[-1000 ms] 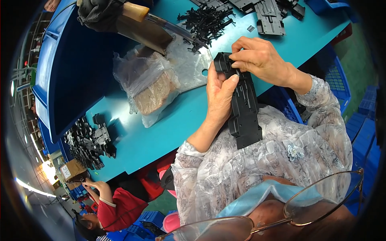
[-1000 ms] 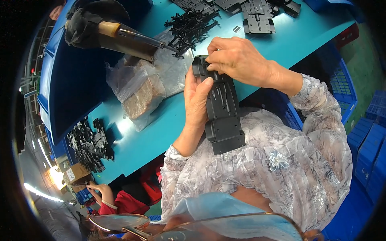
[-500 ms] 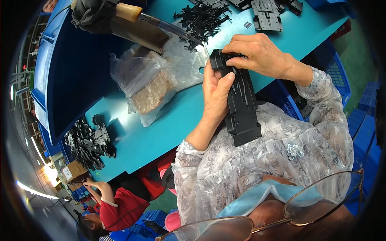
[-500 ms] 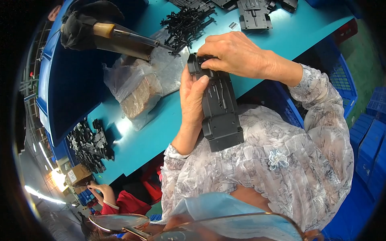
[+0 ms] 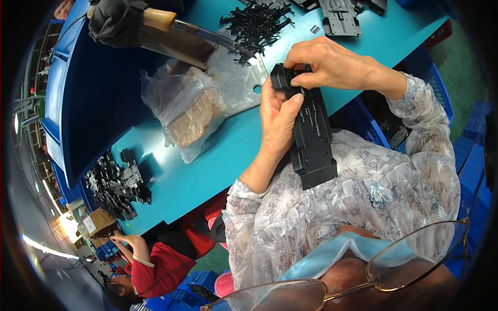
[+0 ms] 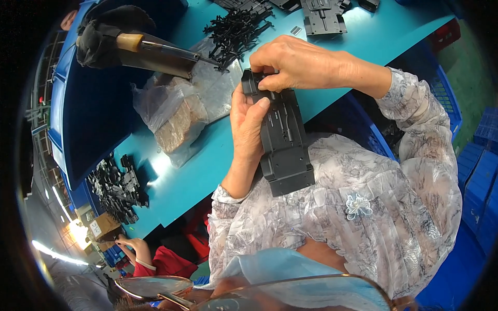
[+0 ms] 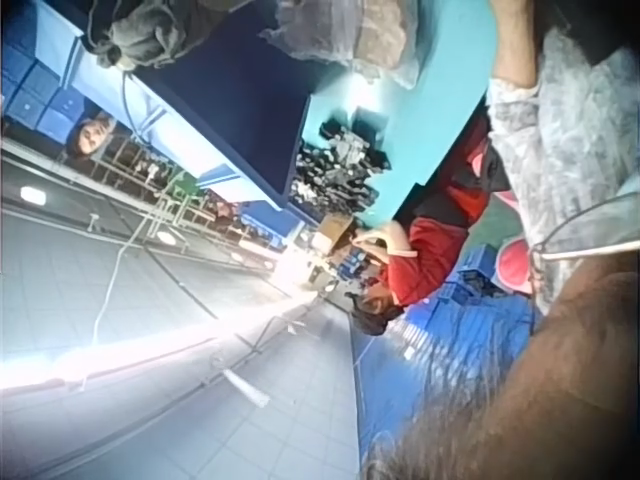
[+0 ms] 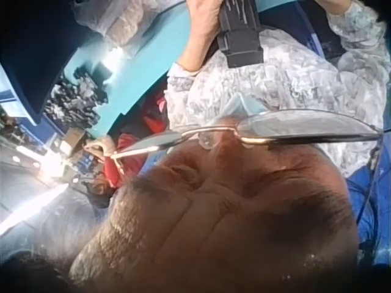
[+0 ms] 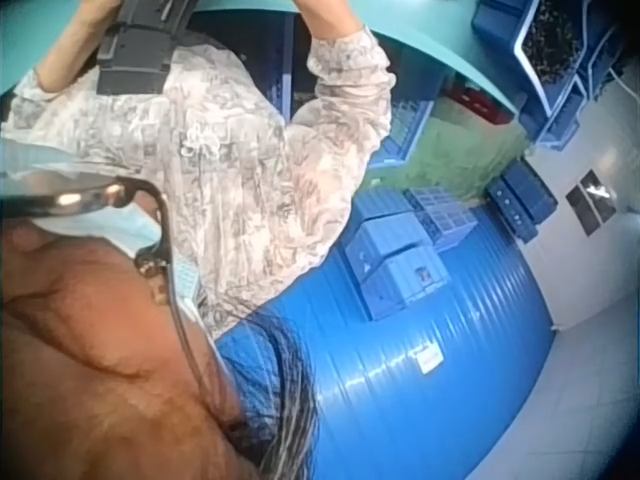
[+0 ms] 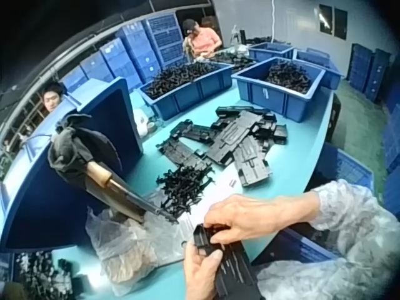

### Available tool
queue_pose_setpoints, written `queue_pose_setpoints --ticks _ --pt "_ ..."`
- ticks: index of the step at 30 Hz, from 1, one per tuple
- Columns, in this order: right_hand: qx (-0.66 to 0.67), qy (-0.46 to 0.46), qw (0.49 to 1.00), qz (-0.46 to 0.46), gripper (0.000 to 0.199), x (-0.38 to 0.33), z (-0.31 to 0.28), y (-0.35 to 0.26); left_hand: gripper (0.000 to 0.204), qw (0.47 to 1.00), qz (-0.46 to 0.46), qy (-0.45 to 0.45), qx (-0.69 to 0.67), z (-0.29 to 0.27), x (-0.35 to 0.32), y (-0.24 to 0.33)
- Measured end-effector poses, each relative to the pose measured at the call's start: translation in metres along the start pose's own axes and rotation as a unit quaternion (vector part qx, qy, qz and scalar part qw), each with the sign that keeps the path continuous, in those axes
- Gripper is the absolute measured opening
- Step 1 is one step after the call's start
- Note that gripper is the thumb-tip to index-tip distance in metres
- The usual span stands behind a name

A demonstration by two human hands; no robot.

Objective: The person assembles small plastic connectors and plastic gears onto the chassis of a toy vehicle by hand, taking the components from storage bins.

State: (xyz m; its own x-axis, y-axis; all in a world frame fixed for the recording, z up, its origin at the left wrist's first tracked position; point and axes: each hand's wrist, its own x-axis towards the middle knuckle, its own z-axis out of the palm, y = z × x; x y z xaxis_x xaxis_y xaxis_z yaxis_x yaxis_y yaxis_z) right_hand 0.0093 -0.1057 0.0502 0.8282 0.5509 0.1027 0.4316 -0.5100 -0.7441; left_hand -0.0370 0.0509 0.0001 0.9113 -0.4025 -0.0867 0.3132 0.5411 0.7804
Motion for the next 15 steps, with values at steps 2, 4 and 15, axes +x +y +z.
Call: queue_pose_setpoints --ticks 2,4,15 --pt "-0.008 0.0 1.0 -0.003 0.019 0.001 0.0 0.0 0.056 1.0 0.004 0.007 -0.004 0.0 0.001 -0.001" --pt "-0.072 -0.001 0.997 -0.015 0.018 0.0 0.0 -0.004 0.05 1.0 0.012 0.007 0.001 0.0 0.0 -0.001" --pt "0.225 0.108 0.967 0.058 0.025 -0.02 0.022 0.019 0.019 0.993 -0.051 0.106 0.017 -0.014 0.004 0.0"
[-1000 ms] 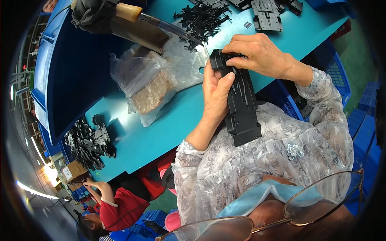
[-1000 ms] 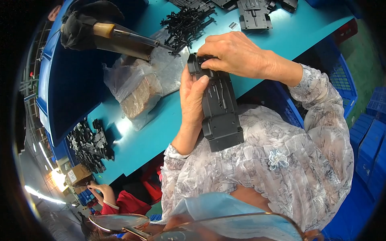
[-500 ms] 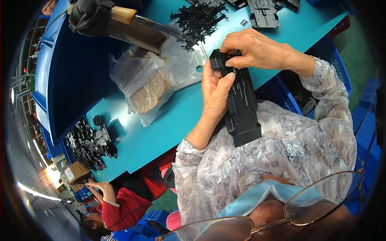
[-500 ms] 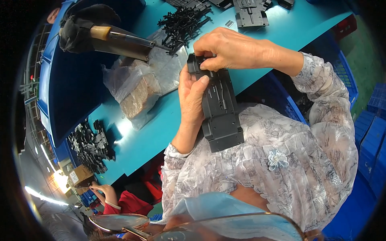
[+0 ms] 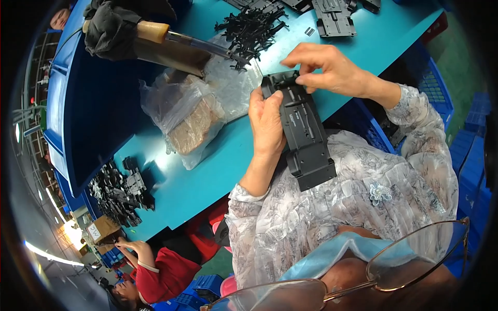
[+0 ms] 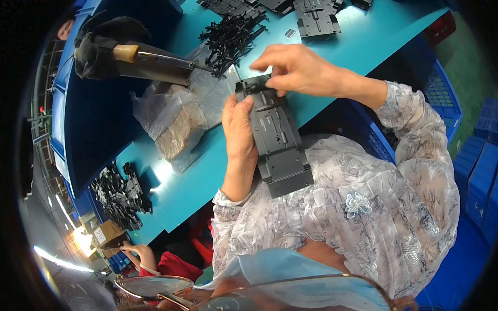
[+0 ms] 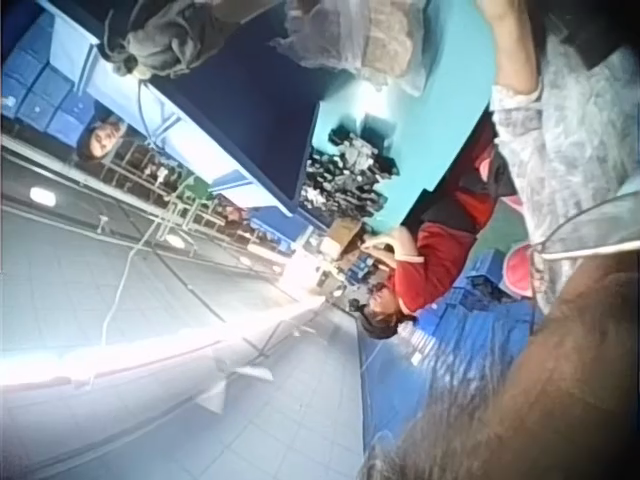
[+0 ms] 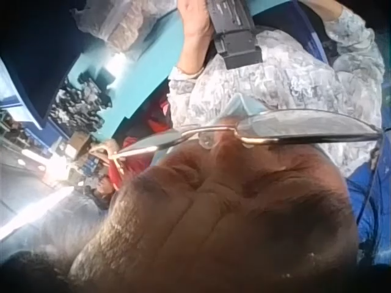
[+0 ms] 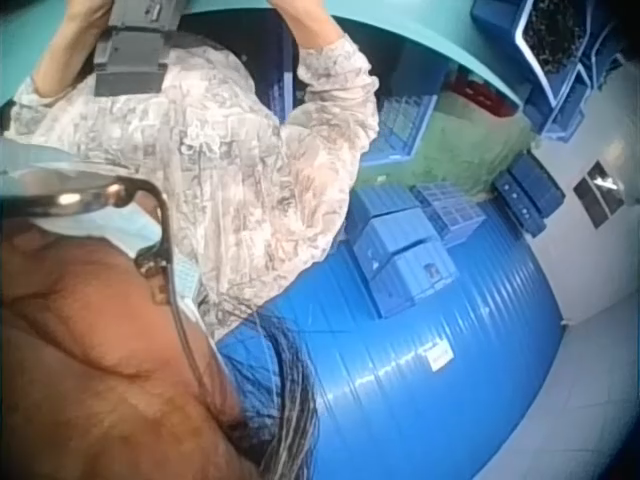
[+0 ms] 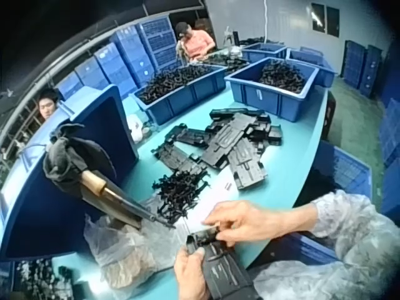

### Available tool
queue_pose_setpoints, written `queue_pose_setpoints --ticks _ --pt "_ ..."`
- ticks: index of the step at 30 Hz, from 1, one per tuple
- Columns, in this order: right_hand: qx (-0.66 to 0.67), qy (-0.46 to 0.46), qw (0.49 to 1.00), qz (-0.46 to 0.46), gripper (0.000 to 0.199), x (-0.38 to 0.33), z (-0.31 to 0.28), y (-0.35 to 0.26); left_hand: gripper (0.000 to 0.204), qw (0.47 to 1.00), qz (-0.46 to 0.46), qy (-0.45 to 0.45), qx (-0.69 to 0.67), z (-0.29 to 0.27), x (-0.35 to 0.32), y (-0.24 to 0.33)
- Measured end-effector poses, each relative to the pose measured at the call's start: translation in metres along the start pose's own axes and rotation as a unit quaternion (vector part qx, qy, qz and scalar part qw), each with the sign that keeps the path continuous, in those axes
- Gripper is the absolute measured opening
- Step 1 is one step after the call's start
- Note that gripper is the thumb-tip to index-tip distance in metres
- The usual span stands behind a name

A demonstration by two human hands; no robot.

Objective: The person assembles small plastic connectors and plastic gears onto the chassis of a toy vehicle by hand, taking the components from storage bins.

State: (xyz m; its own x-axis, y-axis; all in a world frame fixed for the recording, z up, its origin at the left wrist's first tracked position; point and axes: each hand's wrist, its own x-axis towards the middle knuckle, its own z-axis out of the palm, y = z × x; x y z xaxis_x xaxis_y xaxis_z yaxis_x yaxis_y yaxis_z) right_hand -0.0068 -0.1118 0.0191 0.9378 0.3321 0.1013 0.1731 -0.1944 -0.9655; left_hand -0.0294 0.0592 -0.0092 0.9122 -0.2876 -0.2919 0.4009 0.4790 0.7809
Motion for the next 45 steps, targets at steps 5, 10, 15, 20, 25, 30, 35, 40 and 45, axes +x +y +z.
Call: queue_pose_setpoints --ticks 5,10,15,20,25,30,35,40,45 --pt "-0.037 0.008 0.998 0.055 0.024 -0.014 -0.002 0.018 0.021 1.0 -0.014 0.015 0.005 0.003 0.003 0.003" --pt "0.023 -0.016 0.993 0.115 0.023 -0.006 -0.009 0.017 0.023 0.999 -0.02 0.027 0.009 0.003 0.004 0.001" --pt "-0.084 -0.058 0.994 0.027 0.024 -0.003 -0.015 0.016 0.023 0.999 -0.017 0.025 0.021 0.004 0.003 0.001" --pt "-0.194 -0.084 0.976 -0.056 0.022 0.001 -0.016 0.013 0.023 0.999 -0.027 0.025 0.014 0.004 0.002 0.002" --pt "-0.179 -0.11 0.977 -0.013 0.02 0.007 -0.018 0.008 0.021 0.999 -0.038 0.025 0.008 0.003 0.003 0.003" --pt "-0.25 -0.161 0.954 -0.038 0.019 0.011 -0.02 0.008 0.02 0.999 -0.034 0.021 0.004 0.004 0.003 0.002" --pt "-0.311 -0.13 0.935 -0.113 0.02 0.009 -0.015 0.001 0.02 0.999 -0.036 0.019 0.005 0.004 0.004 0.003" --pt "-0.386 -0.142 0.904 -0.119 0.017 0.007 -0.012 -0.003 0.02 1.0 -0.028 0.007 0.011 0.006 0.004 0.003" --pt "-0.371 -0.121 0.911 -0.136 0.012 0.001 0.0 0.005 0.018 0.999 -0.02 0.03 0.024 0.0 0.0 -0.001"
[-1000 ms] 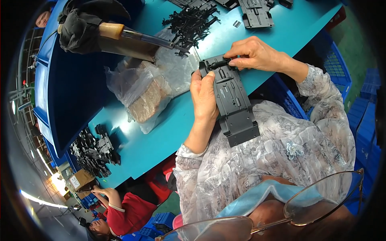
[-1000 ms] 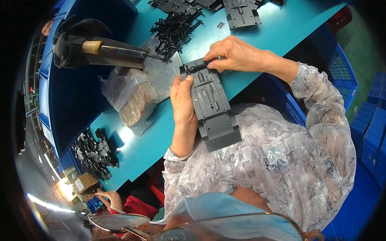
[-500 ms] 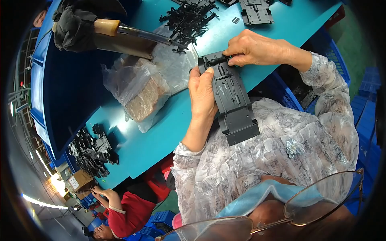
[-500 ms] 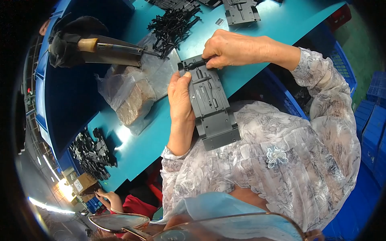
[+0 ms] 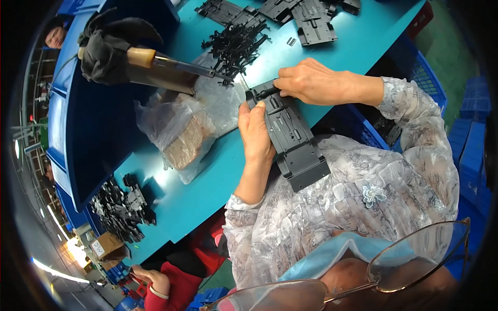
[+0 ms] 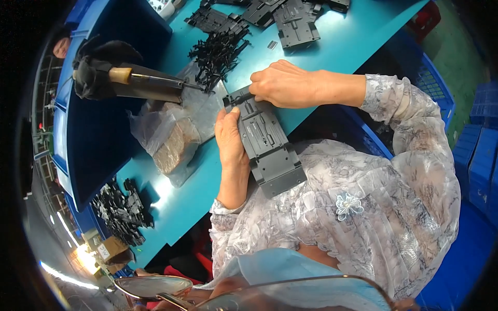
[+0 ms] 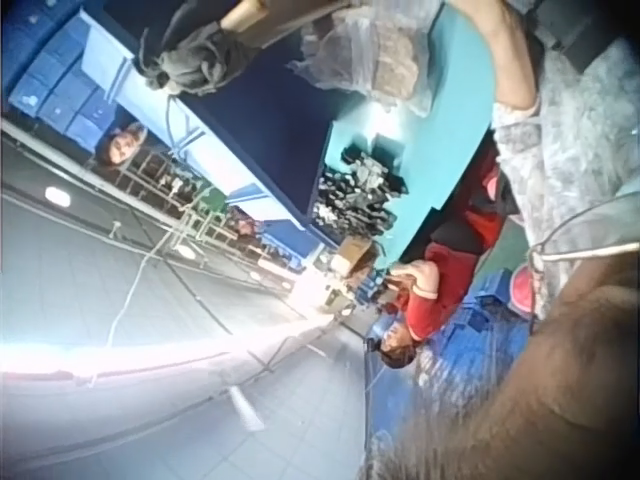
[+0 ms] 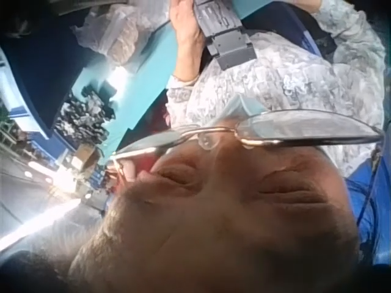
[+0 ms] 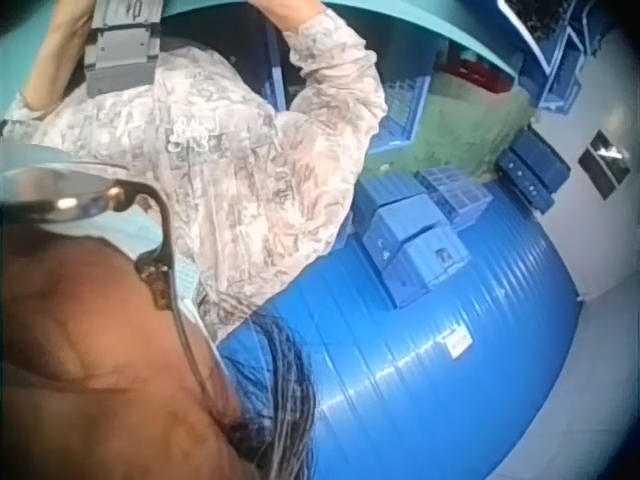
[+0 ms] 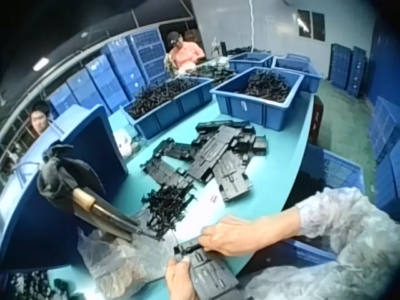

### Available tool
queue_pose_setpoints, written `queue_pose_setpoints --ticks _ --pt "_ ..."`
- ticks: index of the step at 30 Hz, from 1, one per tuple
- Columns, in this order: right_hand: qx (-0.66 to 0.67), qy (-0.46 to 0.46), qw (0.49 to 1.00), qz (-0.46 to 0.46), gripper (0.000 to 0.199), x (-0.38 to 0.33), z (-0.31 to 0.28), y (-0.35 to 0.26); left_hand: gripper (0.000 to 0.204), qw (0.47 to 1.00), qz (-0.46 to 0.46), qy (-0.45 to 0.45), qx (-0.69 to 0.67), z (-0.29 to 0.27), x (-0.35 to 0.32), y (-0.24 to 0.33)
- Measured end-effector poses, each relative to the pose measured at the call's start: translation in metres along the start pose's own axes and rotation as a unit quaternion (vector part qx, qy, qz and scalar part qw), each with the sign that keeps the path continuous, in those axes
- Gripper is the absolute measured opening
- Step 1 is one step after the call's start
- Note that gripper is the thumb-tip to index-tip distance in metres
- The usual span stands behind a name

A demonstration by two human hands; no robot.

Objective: The person assembles small plastic connectors and plastic gears onto the chassis of a toy vehicle by hand, taking the components from storage bins.

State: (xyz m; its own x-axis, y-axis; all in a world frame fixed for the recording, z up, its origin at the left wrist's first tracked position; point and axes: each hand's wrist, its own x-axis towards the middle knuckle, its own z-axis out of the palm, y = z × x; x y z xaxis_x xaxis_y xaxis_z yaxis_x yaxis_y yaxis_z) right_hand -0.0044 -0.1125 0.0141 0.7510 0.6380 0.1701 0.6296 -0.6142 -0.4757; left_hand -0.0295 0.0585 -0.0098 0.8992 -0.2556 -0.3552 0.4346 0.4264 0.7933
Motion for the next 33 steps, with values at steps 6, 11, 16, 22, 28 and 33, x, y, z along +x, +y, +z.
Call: queue_pose_setpoints --ticks 6,11,16,22,28,33 --pt "-0.101 0.142 0.984 0.047 0.027 -0.015 0.021 -0.025 0.018 0.998 0.055 0.006 -0.006 0.009 0.005 -0.013" --pt "0.159 0.142 0.967 0.139 0.029 -0.023 -0.001 -0.039 0.013 0.989 0.142 -0.012 0.037 0.036 -0.002 -0.003" --pt "0.597 0.111 0.765 0.213 0.025 -0.028 0.004 -0.028 0.034 0.975 0.131 -0.118 0.138 0.04 -0.001 -0.011" --pt "0.677 0.21 0.68 0.187 0.034 -0.031 0.017 -0.015 0.047 0.971 0.162 -0.122 0.124 0.04 -0.011 -0.003" --pt "0.657 0.219 0.688 0.217 0.041 -0.027 0.026 -0.005 0.048 0.975 0.113 0.019 0.189 0.026 -0.017 0.015" --pt "0.75 0.189 0.607 0.181 0.027 -0.012 0.027 -0.017 0.013 0.992 0.099 -0.006 0.083 0.007 -0.007 0.015"
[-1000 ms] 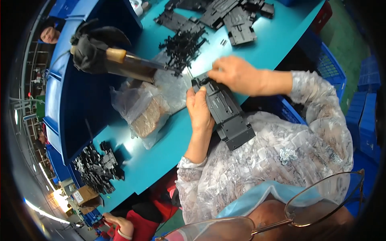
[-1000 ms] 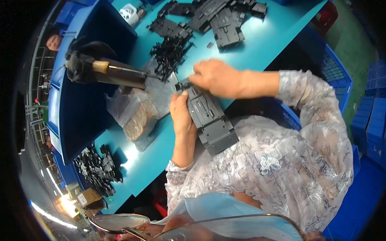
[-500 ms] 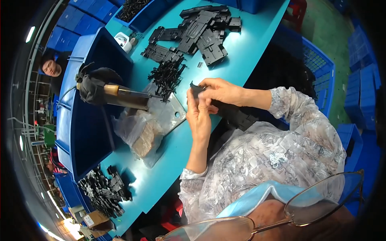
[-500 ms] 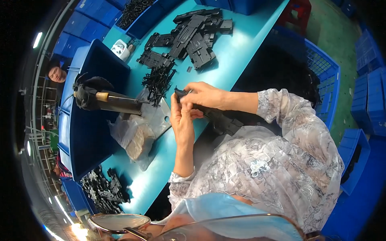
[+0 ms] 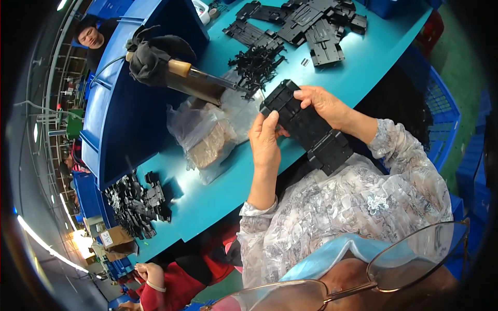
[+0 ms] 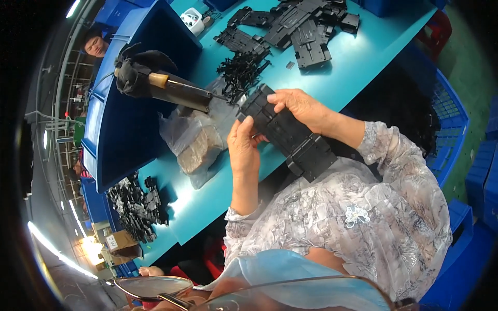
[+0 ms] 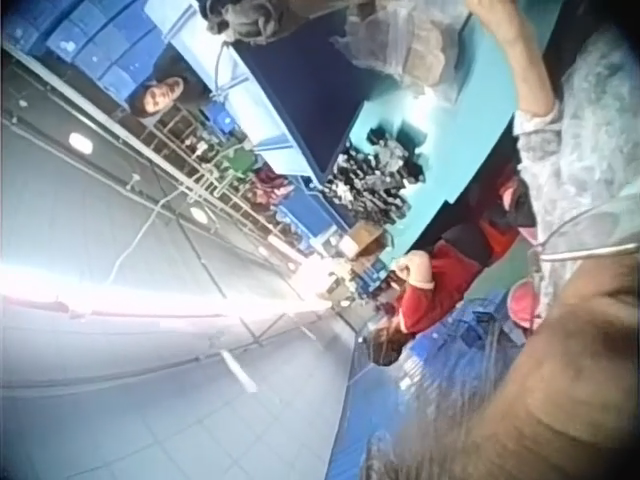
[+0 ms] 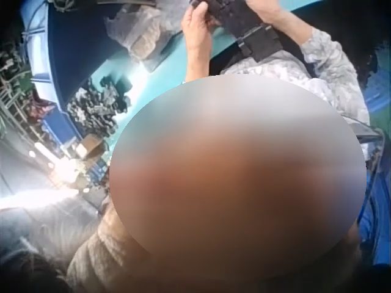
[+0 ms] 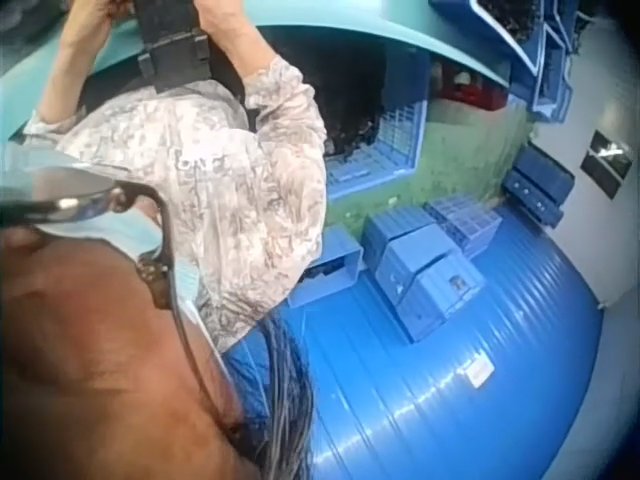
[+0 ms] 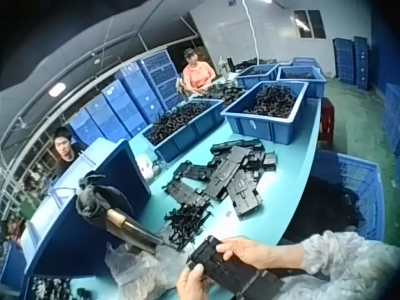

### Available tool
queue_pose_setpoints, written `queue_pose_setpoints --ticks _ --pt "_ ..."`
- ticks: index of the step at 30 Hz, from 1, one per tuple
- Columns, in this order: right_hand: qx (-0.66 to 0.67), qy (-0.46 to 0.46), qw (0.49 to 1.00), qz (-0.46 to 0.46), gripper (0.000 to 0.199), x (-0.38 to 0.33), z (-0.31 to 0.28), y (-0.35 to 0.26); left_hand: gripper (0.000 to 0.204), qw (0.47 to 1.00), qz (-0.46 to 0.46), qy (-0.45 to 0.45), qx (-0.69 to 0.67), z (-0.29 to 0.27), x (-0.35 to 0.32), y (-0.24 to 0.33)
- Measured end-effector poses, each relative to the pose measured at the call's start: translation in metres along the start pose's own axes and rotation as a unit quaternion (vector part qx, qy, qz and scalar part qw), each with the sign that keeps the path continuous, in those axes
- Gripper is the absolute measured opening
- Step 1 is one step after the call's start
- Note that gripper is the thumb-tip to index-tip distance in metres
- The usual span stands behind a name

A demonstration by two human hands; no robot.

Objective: The person assembles small plastic connectors and plastic gears onto the chassis of a toy vehicle by hand, taking the components from storage bins.

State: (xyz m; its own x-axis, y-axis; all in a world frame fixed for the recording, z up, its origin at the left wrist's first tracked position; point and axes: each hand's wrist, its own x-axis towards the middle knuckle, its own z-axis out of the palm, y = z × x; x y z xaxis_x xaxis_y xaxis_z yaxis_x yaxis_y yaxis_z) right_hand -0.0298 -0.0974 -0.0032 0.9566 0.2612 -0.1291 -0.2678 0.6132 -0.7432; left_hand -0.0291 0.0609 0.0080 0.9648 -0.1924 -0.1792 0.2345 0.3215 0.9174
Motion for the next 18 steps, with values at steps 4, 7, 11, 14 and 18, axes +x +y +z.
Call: queue_pose_setpoints --ticks 4,7,11,14,18 --pt "0.011 0.02 0.998 0.056 0.024 0.003 0.001 0.0 0.01 0.995 -0.064 0.014 -0.071 -0.008 0.003 -0.001" --pt "-0.07 0.063 0.995 -0.013 0.019 0.011 0.006 0.003 0.008 0.986 -0.093 0.013 -0.135 -0.017 0.003 -0.004" --pt "-0.134 0.044 0.987 0.075 0.014 0.025 0.005 -0.009 0.011 0.977 -0.113 0.052 -0.174 -0.022 0.002 0.004" --pt "-0.103 0.028 0.99 0.094 0.014 0.028 0.013 -0.014 0.008 0.97 -0.111 0.042 -0.21 -0.03 0.008 0.007" --pt "-0.079 0.016 0.993 0.081 0.013 0.04 0.013 -0.008 0.01 0.968 -0.104 0.028 -0.228 -0.028 0.006 0.017"
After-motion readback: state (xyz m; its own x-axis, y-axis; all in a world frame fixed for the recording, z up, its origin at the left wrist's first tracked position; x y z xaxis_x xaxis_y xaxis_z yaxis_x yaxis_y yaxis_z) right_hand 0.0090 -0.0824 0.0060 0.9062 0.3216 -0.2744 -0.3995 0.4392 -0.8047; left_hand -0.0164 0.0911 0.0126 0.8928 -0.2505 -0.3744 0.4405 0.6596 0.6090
